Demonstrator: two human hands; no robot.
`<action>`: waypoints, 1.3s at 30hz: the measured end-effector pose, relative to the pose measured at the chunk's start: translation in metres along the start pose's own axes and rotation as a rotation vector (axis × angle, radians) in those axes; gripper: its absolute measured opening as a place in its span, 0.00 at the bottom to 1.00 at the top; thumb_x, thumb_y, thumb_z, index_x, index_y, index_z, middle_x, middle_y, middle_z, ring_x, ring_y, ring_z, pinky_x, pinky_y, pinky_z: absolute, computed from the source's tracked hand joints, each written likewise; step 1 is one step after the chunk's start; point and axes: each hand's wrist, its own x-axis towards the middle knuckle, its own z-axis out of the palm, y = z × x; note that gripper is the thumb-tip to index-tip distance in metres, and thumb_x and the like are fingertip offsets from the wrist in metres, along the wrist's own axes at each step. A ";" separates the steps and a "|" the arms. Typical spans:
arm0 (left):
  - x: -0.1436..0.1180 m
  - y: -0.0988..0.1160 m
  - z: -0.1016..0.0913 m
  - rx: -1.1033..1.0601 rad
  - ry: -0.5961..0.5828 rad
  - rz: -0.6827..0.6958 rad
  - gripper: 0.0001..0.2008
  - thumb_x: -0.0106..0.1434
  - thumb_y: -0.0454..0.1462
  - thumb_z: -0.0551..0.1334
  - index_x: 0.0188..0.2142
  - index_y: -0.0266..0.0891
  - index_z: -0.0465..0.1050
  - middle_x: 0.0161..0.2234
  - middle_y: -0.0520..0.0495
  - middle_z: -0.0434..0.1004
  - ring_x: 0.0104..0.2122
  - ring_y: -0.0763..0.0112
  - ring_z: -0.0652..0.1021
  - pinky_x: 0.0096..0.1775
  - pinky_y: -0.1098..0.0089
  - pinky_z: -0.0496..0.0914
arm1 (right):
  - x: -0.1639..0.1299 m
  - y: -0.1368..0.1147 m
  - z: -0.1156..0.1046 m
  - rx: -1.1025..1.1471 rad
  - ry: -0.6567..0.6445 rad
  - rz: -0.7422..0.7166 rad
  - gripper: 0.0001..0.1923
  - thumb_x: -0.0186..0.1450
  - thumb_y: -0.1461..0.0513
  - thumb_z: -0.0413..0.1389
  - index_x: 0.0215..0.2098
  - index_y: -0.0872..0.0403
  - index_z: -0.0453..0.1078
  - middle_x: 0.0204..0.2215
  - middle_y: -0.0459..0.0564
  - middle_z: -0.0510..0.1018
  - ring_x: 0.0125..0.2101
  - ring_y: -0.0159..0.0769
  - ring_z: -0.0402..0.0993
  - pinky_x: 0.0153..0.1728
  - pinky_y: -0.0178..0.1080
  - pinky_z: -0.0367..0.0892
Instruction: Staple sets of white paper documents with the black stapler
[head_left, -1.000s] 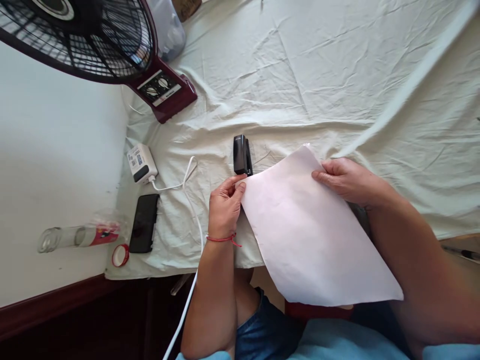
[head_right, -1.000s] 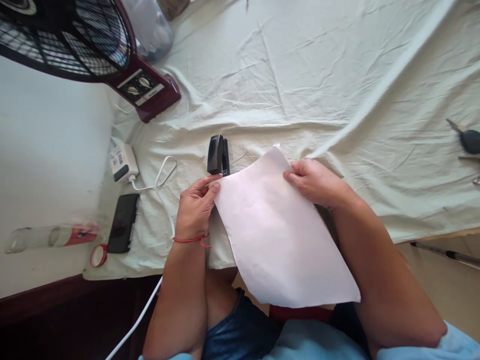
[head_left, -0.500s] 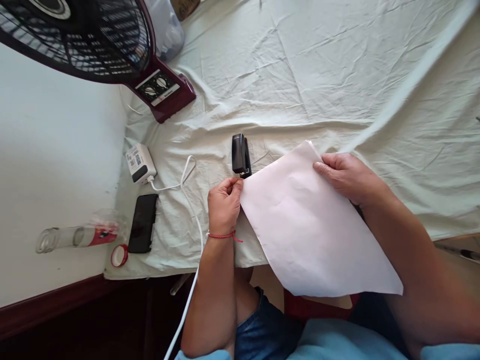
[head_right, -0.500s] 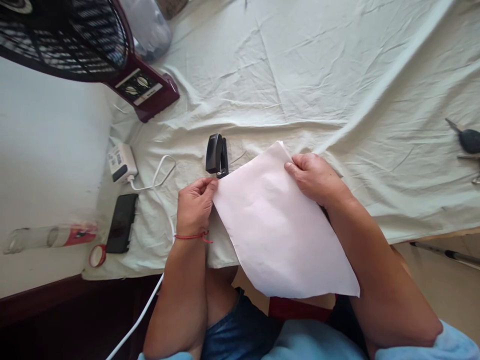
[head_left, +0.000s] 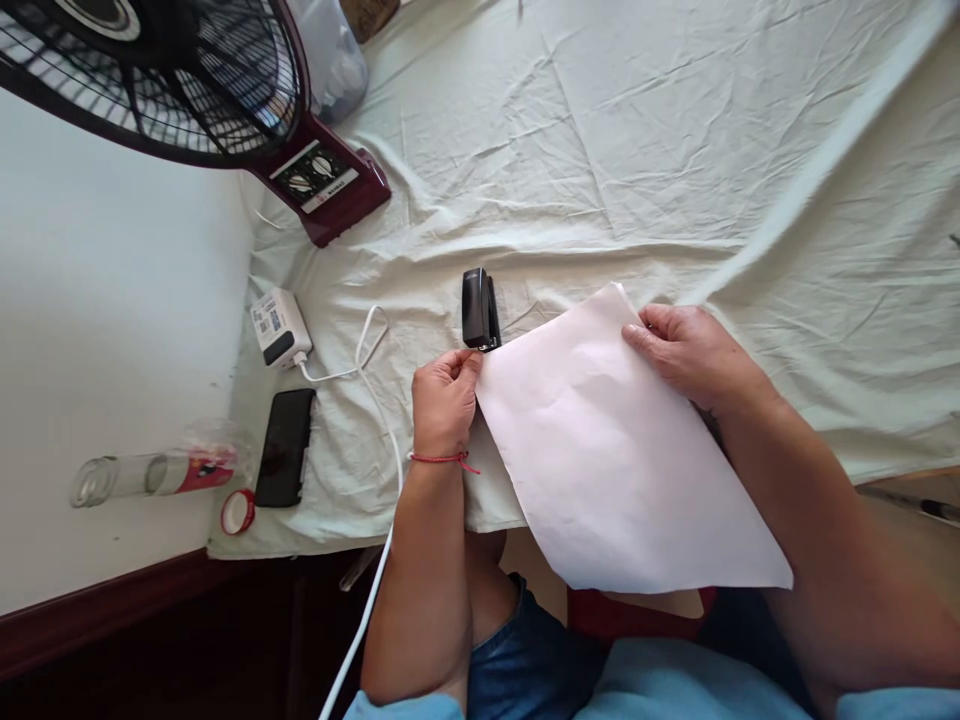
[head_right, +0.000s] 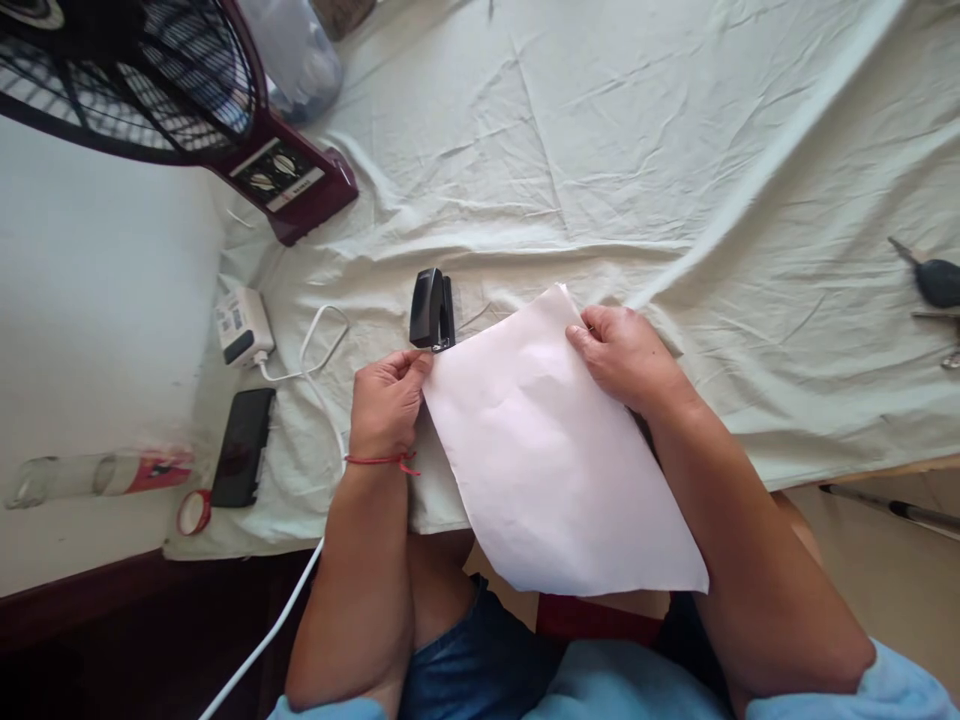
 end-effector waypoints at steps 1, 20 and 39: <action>0.001 0.000 0.000 0.006 -0.002 0.001 0.12 0.55 0.43 0.73 0.31 0.35 0.84 0.26 0.50 0.81 0.25 0.74 0.72 0.30 0.73 0.64 | 0.000 0.000 0.000 -0.010 0.000 0.009 0.16 0.71 0.54 0.56 0.27 0.51 0.66 0.25 0.47 0.71 0.27 0.34 0.64 0.29 0.39 0.56; 0.004 0.013 0.007 -0.078 0.067 -0.109 0.07 0.54 0.36 0.70 0.32 0.38 0.75 0.16 0.63 0.61 0.16 0.81 0.58 0.21 0.74 0.49 | 0.003 0.001 0.002 -0.034 0.020 0.014 0.15 0.71 0.55 0.54 0.27 0.51 0.67 0.23 0.47 0.72 0.26 0.34 0.63 0.28 0.39 0.54; -0.004 -0.003 0.002 0.622 0.247 0.553 0.25 0.68 0.28 0.56 0.55 0.45 0.87 0.40 0.46 0.84 0.39 0.67 0.81 0.48 0.65 0.74 | 0.005 0.000 0.002 0.000 0.081 0.079 0.14 0.71 0.57 0.55 0.28 0.52 0.69 0.23 0.46 0.72 0.25 0.33 0.63 0.29 0.40 0.55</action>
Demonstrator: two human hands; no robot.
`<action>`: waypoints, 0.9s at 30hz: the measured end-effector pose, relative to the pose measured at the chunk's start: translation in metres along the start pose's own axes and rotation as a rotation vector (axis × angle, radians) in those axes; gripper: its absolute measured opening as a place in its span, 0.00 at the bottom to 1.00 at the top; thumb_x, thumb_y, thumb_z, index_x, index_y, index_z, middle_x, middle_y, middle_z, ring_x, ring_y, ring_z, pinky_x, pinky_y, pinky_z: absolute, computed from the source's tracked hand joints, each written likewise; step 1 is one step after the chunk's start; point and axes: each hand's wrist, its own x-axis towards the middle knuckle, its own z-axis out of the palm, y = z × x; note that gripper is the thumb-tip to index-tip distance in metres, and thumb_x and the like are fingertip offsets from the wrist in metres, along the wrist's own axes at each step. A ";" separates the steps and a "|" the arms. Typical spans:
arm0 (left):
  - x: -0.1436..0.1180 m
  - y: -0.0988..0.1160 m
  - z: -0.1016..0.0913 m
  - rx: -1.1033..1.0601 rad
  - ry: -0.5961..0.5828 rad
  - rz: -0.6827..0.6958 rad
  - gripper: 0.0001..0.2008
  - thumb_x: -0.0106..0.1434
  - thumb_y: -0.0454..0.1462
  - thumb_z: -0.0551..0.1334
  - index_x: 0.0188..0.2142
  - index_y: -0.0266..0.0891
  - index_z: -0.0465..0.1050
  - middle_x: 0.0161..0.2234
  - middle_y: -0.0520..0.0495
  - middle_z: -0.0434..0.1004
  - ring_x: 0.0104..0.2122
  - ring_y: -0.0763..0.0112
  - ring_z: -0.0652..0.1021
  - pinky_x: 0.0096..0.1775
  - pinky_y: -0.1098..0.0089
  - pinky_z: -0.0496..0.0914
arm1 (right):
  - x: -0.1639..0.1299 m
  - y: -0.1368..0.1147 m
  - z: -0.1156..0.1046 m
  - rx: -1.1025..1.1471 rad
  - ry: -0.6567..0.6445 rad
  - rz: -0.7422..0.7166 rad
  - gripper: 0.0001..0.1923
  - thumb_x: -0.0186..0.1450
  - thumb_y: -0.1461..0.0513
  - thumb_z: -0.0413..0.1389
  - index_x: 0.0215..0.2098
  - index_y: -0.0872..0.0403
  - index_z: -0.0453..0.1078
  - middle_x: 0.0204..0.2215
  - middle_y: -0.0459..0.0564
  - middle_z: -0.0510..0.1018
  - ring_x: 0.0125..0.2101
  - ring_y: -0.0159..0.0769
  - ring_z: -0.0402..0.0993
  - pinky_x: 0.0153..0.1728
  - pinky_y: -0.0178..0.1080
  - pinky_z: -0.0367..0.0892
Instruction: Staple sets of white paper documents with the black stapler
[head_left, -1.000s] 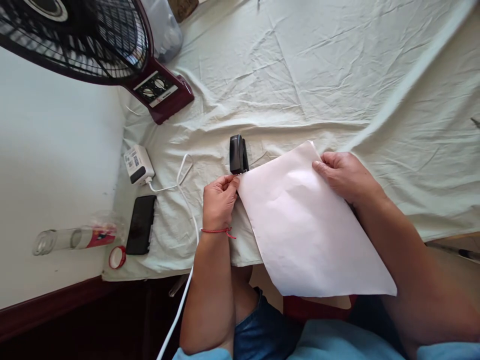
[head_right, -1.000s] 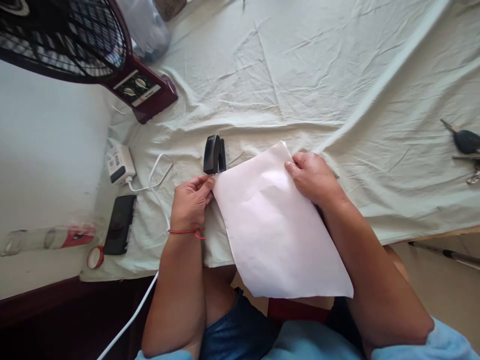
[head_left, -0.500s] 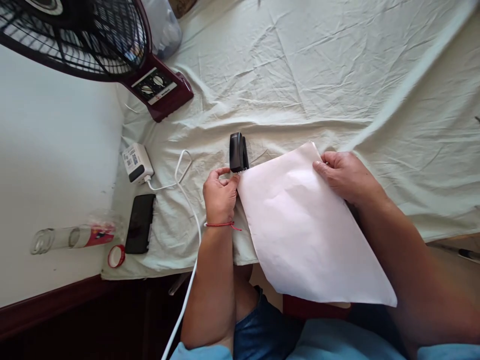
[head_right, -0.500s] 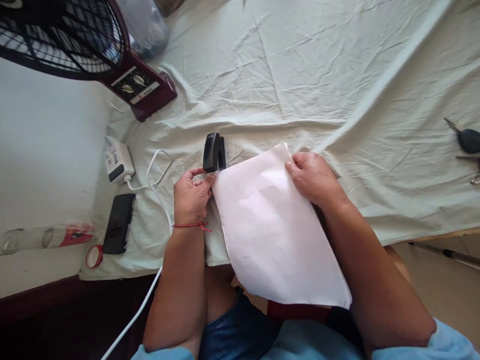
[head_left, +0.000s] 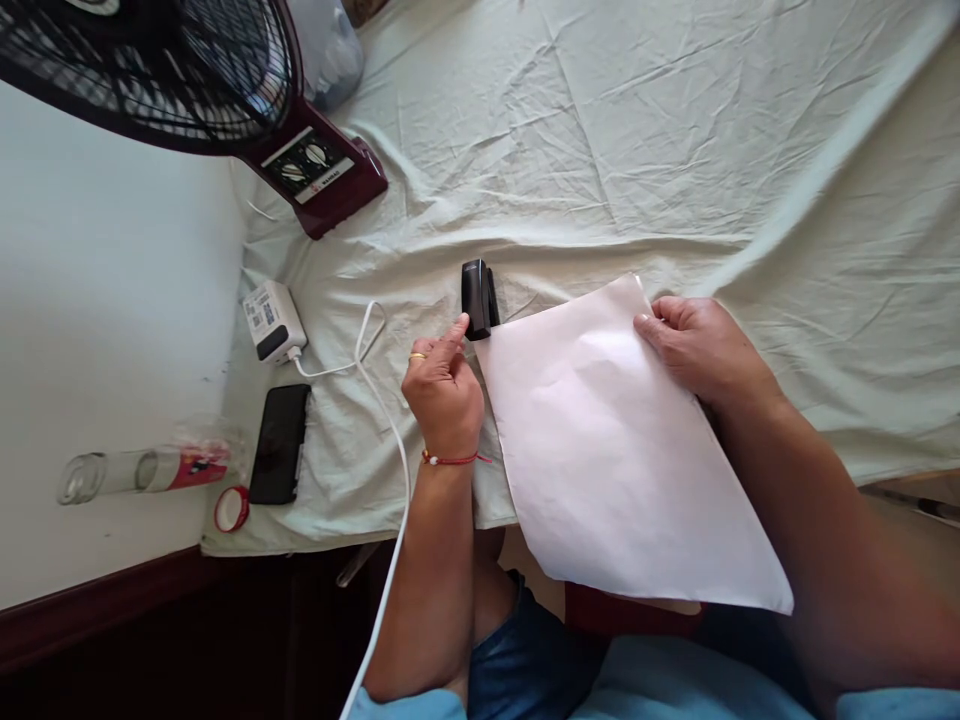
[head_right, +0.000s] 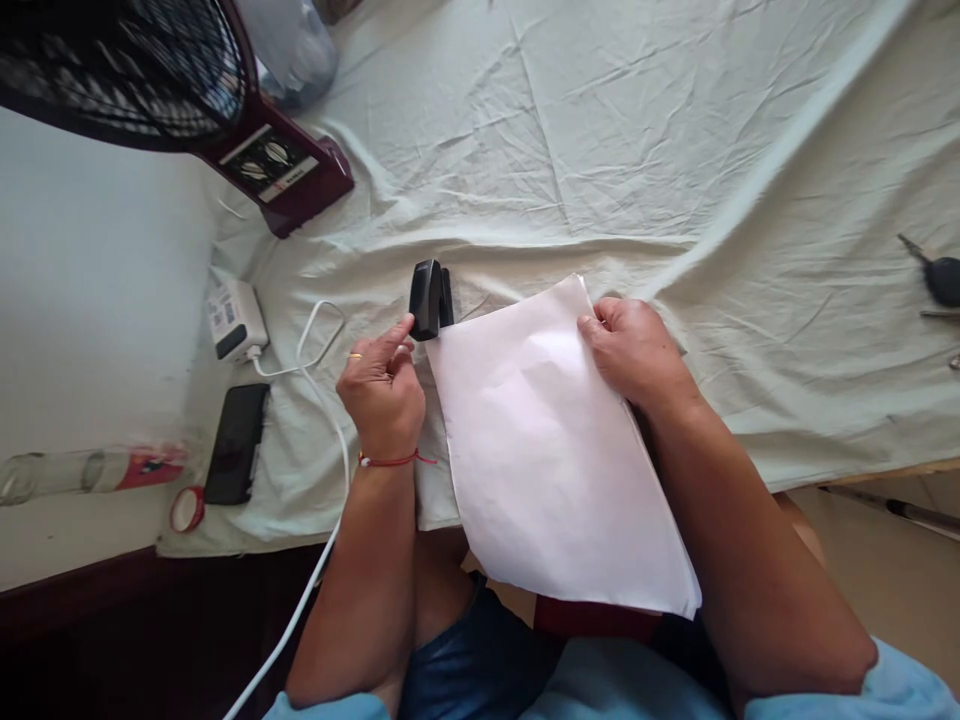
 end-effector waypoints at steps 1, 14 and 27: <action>-0.001 0.000 0.000 0.041 -0.019 0.016 0.25 0.68 0.28 0.57 0.55 0.45 0.87 0.39 0.45 0.84 0.39 0.65 0.81 0.48 0.64 0.74 | 0.001 0.001 0.000 -0.003 0.003 -0.012 0.14 0.71 0.57 0.55 0.28 0.52 0.69 0.23 0.46 0.72 0.25 0.33 0.63 0.29 0.40 0.55; -0.007 -0.004 -0.001 -0.186 -0.023 -0.070 0.22 0.67 0.34 0.63 0.59 0.46 0.84 0.41 0.48 0.88 0.35 0.68 0.80 0.48 0.64 0.75 | -0.004 0.006 0.001 0.331 -0.233 -0.100 0.13 0.68 0.51 0.61 0.39 0.50 0.81 0.32 0.51 0.84 0.30 0.42 0.78 0.27 0.40 0.70; -0.018 0.032 -0.026 -1.069 -0.209 -0.576 0.24 0.64 0.59 0.74 0.40 0.40 0.82 0.30 0.48 0.82 0.33 0.66 0.84 0.34 0.70 0.77 | -0.004 0.010 0.002 0.704 -0.010 -0.217 0.16 0.67 0.48 0.68 0.48 0.46 0.82 0.39 0.50 0.87 0.38 0.45 0.85 0.35 0.44 0.81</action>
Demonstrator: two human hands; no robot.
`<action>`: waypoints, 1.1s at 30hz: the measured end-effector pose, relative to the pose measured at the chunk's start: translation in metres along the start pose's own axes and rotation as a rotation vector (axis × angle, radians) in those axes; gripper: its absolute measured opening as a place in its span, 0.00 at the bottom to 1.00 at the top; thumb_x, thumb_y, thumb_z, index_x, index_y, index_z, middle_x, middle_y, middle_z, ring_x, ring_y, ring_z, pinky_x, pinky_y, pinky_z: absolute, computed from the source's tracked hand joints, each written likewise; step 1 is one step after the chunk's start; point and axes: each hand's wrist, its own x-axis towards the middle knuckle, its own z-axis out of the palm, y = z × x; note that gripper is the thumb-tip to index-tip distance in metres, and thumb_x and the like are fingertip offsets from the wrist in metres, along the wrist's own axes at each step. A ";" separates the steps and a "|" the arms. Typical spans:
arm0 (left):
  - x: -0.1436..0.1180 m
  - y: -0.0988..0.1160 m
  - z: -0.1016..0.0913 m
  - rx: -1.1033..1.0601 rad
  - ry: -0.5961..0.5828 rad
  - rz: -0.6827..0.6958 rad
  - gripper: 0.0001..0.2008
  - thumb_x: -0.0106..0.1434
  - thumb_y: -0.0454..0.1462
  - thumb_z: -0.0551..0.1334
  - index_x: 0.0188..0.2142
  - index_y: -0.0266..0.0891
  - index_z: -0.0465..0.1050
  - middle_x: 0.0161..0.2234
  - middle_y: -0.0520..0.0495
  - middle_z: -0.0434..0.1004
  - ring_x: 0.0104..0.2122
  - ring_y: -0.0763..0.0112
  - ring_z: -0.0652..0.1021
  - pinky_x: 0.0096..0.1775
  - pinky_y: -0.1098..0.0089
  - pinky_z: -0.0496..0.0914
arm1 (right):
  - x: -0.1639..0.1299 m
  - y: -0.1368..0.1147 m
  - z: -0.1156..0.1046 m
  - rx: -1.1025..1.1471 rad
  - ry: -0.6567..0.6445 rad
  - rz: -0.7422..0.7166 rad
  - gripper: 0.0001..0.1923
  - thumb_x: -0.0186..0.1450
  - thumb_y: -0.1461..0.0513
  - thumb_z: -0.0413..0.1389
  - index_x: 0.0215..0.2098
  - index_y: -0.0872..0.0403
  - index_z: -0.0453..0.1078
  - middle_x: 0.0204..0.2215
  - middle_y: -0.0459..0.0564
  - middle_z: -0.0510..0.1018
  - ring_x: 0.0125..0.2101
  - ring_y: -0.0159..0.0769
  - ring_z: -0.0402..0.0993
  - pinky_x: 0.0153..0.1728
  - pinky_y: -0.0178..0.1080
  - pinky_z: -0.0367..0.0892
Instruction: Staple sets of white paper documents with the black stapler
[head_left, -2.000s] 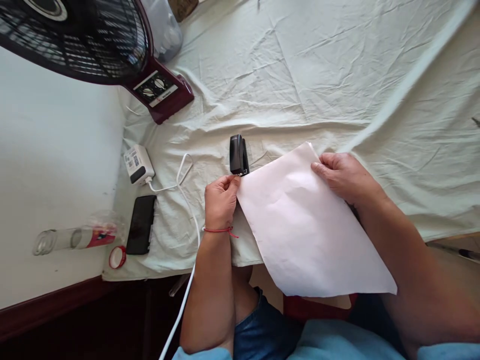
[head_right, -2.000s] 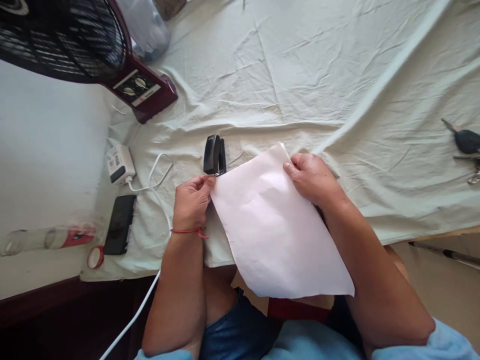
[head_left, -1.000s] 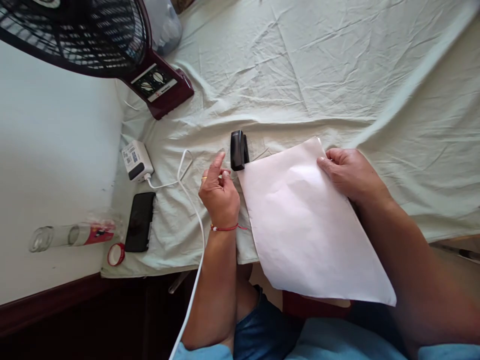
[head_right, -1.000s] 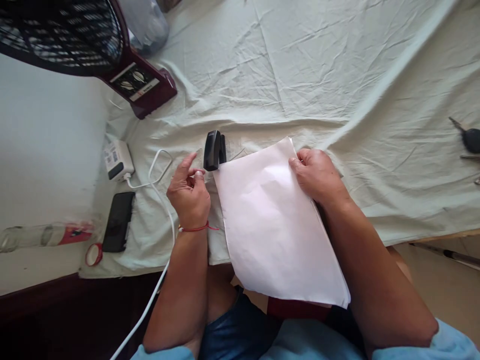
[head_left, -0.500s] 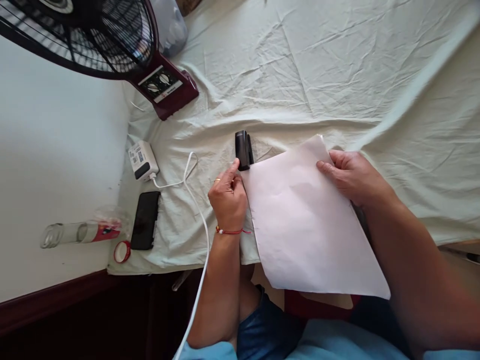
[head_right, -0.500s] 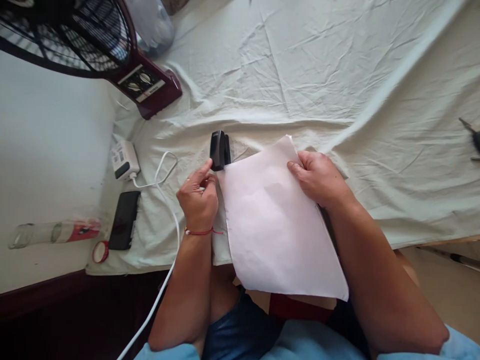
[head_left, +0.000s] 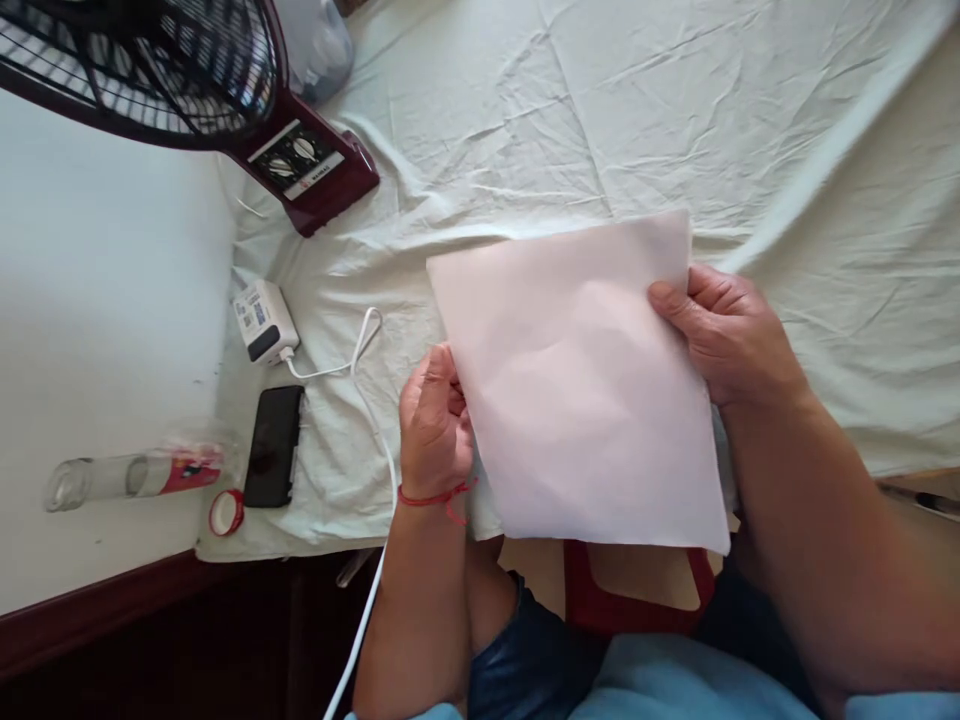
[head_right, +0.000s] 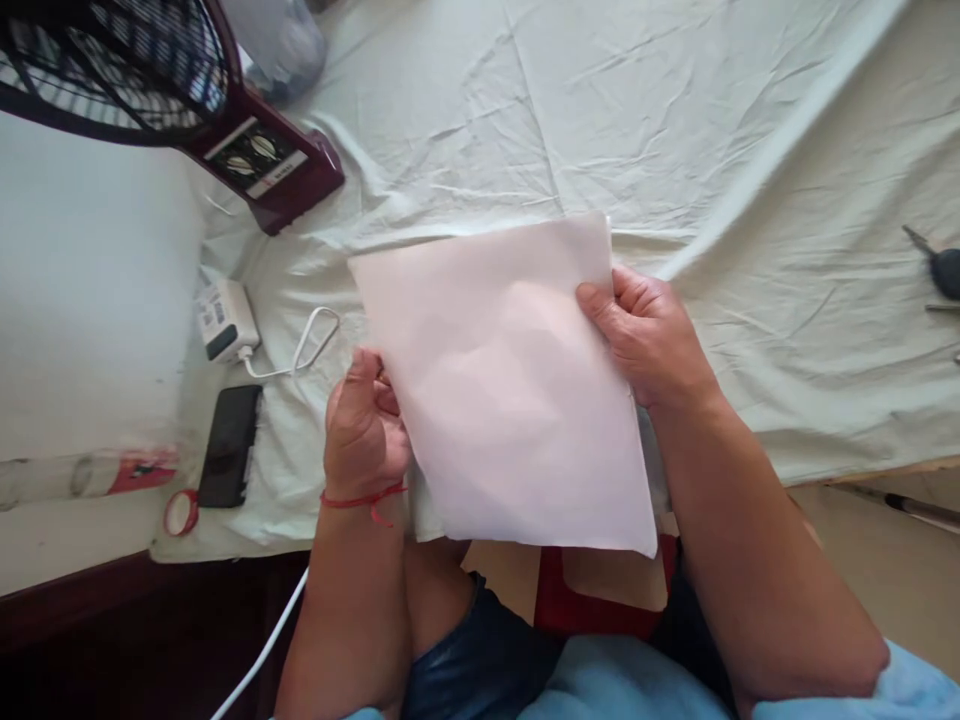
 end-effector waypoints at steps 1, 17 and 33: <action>-0.002 0.001 0.001 -0.004 -0.038 -0.051 0.24 0.62 0.58 0.76 0.39 0.40 0.82 0.31 0.46 0.83 0.34 0.62 0.85 0.35 0.68 0.79 | 0.002 0.002 0.001 -0.009 0.036 -0.032 0.15 0.68 0.48 0.68 0.47 0.45 0.82 0.39 0.50 0.87 0.39 0.45 0.85 0.36 0.45 0.81; -0.003 -0.010 0.002 0.150 -0.144 -0.171 0.24 0.59 0.55 0.78 0.41 0.37 0.85 0.39 0.41 0.90 0.43 0.53 0.88 0.44 0.60 0.82 | 0.004 0.008 0.009 -0.068 -0.004 0.147 0.15 0.64 0.50 0.69 0.45 0.47 0.81 0.37 0.50 0.87 0.35 0.47 0.84 0.33 0.46 0.81; -0.116 -0.035 0.011 0.924 0.084 0.528 0.30 0.74 0.34 0.65 0.73 0.46 0.64 0.72 0.31 0.69 0.72 0.51 0.71 0.66 0.50 0.72 | 0.014 0.012 0.004 -0.506 0.041 -0.040 0.10 0.70 0.54 0.57 0.41 0.49 0.78 0.38 0.52 0.84 0.37 0.45 0.77 0.38 0.45 0.71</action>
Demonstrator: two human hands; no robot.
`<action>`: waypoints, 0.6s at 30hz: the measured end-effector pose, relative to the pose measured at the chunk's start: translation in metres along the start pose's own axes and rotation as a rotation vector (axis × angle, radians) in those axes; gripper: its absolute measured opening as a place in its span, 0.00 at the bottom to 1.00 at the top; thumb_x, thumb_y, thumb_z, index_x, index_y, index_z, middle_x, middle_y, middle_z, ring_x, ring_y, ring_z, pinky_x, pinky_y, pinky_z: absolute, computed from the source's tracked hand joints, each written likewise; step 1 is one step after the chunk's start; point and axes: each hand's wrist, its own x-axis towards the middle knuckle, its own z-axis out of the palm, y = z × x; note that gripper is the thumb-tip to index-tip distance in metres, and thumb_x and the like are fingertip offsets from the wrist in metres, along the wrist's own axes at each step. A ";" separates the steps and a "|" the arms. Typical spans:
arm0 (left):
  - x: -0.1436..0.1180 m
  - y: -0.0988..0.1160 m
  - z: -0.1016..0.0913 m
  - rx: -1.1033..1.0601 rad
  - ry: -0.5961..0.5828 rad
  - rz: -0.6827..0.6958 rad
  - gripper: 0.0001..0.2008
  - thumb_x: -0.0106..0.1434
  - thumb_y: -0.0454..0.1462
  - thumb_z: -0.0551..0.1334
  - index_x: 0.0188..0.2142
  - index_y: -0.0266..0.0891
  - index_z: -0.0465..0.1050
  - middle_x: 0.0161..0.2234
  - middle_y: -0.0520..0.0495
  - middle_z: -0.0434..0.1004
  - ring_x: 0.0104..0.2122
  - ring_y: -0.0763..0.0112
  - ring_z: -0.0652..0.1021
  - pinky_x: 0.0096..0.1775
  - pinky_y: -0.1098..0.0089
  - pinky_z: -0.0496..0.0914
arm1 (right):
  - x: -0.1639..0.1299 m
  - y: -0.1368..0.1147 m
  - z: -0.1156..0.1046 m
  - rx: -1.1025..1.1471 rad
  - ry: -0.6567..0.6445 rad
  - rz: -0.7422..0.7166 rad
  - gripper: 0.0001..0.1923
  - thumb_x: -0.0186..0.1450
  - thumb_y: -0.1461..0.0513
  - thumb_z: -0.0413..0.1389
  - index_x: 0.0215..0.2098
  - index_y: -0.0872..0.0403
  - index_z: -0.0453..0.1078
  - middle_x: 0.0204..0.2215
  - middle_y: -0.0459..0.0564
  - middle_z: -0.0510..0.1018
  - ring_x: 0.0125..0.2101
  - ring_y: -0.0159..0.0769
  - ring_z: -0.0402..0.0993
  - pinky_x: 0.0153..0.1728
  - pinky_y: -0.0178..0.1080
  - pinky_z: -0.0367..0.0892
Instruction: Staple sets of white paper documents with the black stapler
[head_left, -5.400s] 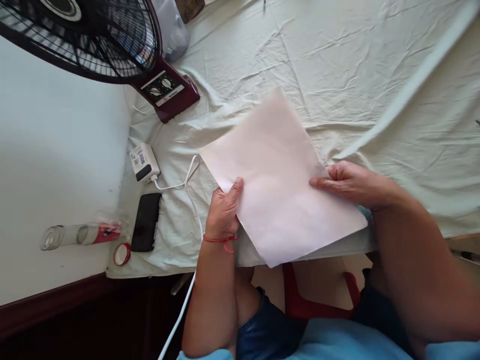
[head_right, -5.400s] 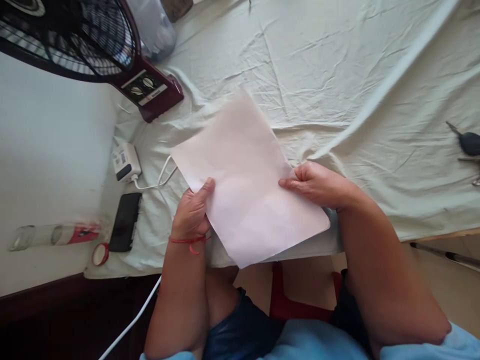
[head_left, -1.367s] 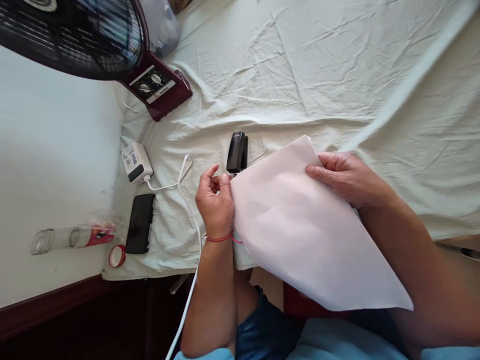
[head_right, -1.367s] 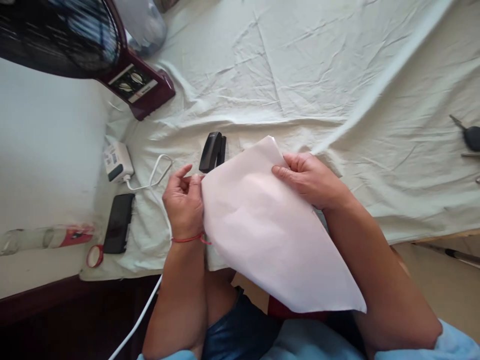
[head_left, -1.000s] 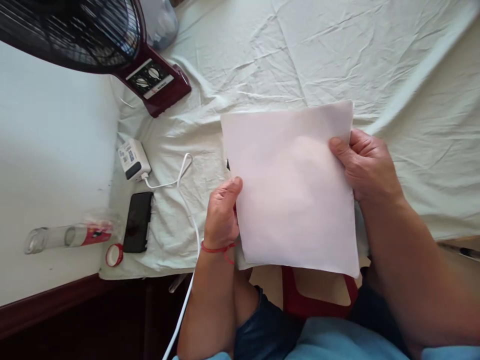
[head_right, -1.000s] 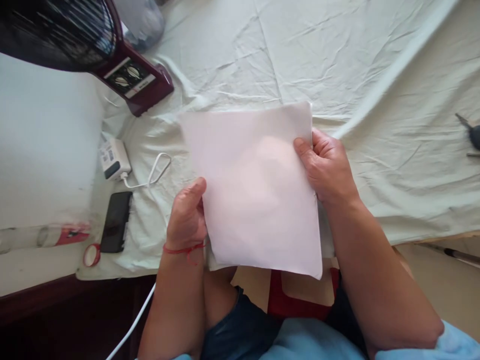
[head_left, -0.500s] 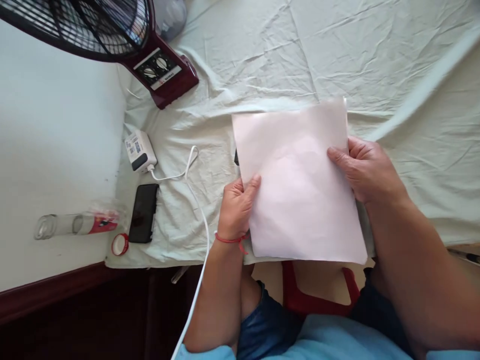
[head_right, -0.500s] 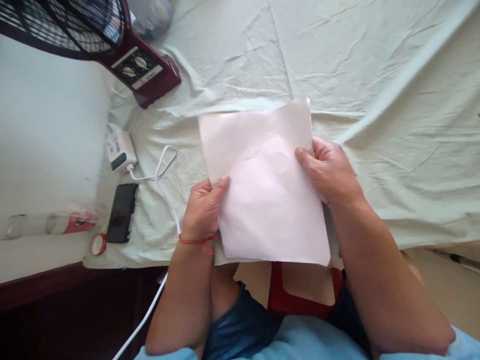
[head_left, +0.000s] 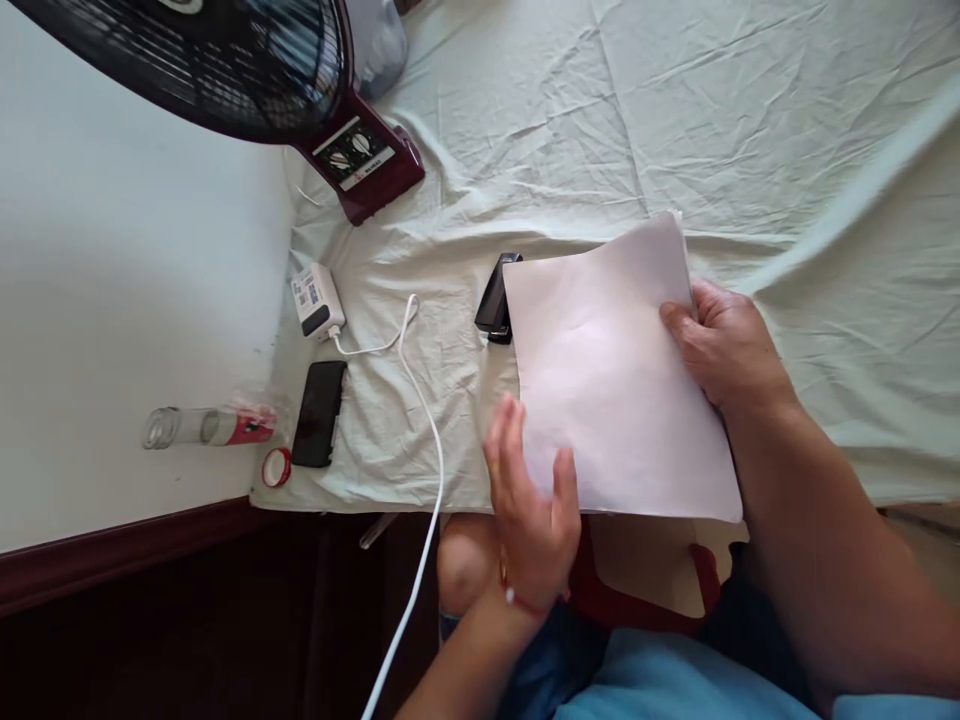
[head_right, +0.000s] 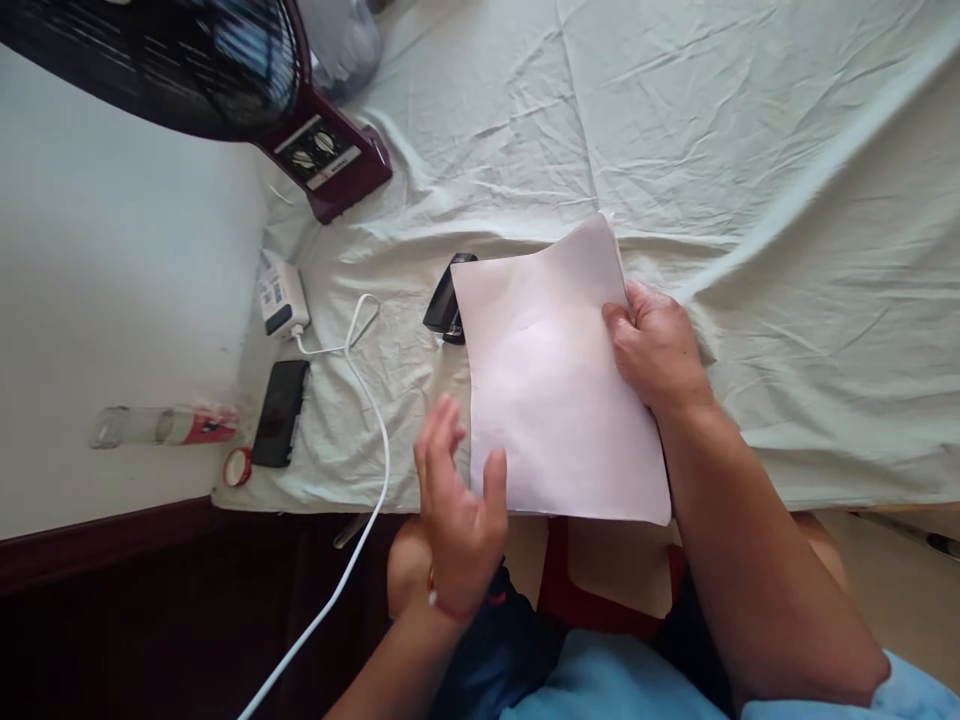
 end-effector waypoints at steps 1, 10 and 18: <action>-0.020 -0.001 -0.014 0.022 -0.033 0.098 0.28 0.72 0.31 0.64 0.69 0.47 0.69 0.63 0.34 0.79 0.65 0.54 0.78 0.62 0.54 0.76 | 0.000 0.000 0.000 -0.006 -0.005 0.000 0.09 0.70 0.55 0.57 0.40 0.49 0.78 0.38 0.51 0.84 0.37 0.44 0.76 0.38 0.45 0.71; -0.088 -0.090 -0.151 0.378 -0.034 0.100 0.17 0.68 0.29 0.64 0.23 0.44 0.65 0.17 0.55 0.65 0.18 0.70 0.68 0.25 0.66 0.64 | -0.002 -0.001 -0.003 -0.119 -0.018 0.009 0.09 0.70 0.55 0.57 0.35 0.48 0.76 0.31 0.51 0.81 0.32 0.44 0.72 0.36 0.46 0.67; 0.064 -0.204 -0.181 0.793 0.163 -0.414 0.16 0.68 0.46 0.62 0.48 0.37 0.73 0.53 0.28 0.79 0.61 0.36 0.76 0.64 0.41 0.67 | 0.000 -0.001 -0.001 -0.102 -0.021 -0.012 0.10 0.69 0.52 0.58 0.34 0.47 0.74 0.32 0.52 0.81 0.31 0.44 0.71 0.32 0.45 0.65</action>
